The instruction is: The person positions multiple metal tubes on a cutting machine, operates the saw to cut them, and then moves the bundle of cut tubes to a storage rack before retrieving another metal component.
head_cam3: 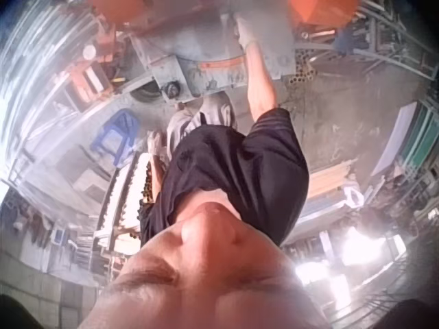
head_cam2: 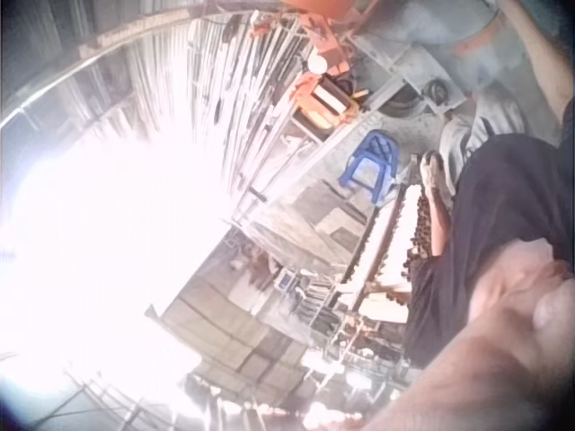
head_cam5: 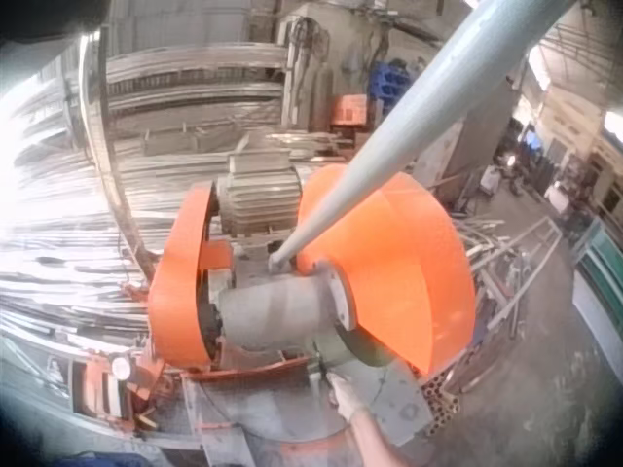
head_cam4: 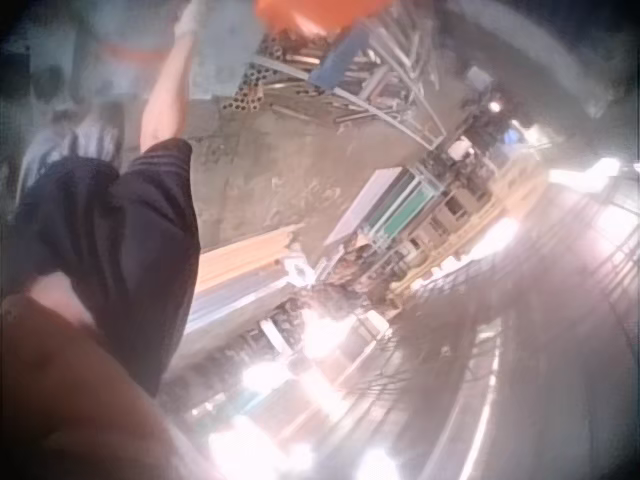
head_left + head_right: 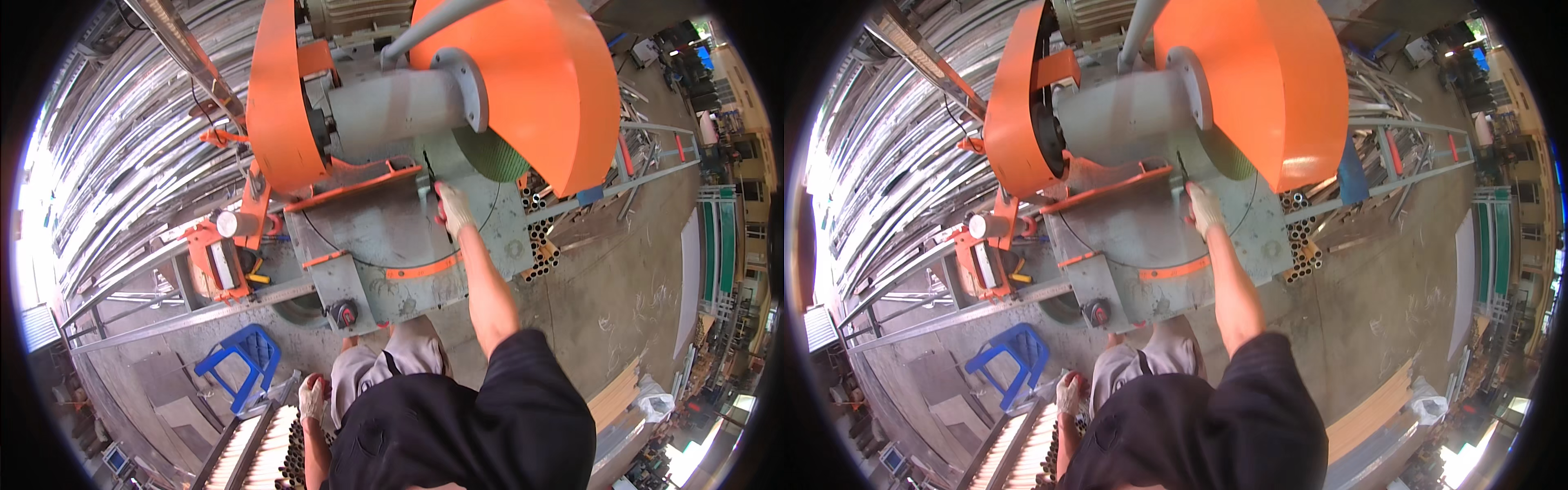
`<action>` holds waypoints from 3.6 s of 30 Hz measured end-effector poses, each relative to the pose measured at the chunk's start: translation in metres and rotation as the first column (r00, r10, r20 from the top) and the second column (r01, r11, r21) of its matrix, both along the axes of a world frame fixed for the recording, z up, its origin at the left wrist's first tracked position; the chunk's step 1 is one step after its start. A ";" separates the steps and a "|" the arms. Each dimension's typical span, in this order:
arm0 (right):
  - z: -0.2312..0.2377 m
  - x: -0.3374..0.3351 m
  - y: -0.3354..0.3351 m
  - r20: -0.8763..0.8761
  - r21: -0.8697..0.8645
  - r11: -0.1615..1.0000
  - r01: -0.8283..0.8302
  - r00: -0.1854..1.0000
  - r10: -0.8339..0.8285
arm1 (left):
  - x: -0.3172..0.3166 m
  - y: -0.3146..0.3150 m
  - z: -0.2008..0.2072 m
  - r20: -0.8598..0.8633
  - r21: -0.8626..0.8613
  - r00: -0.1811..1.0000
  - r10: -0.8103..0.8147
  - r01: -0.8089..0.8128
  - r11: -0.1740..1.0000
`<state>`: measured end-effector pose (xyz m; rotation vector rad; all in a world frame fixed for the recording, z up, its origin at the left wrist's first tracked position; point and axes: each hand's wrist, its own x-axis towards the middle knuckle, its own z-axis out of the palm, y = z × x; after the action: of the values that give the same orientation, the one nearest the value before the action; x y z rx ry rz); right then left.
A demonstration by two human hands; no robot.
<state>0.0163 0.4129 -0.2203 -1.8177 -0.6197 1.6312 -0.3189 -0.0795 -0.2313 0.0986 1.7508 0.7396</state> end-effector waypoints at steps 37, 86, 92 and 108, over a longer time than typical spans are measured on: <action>0.035 -0.013 0.096 0.903 0.068 0.488 -0.870 0.261 0.341 | 0.053 -0.079 -0.013 -0.093 -0.211 0.995 -0.033 0.013 0.977; -0.066 -0.042 0.250 -0.203 0.382 0.910 -0.161 0.946 0.253 | 0.043 -0.055 -0.007 -0.074 -0.274 0.932 -0.355 0.324 0.906; -0.028 -0.046 0.182 -0.240 0.284 0.959 -0.003 0.968 0.073 | 0.056 -0.040 0.005 0.003 -0.293 0.924 -0.381 0.365 0.883; 0.055 -0.063 0.086 0.151 0.266 0.828 -0.495 0.869 0.471 | 0.043 -0.046 -0.012 -0.054 -0.178 0.930 -0.364 0.350 0.920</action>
<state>-0.0471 0.4989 -0.1652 -1.5832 -1.3797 1.6613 -0.2761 -0.1250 -0.2435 0.3329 1.8028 0.3245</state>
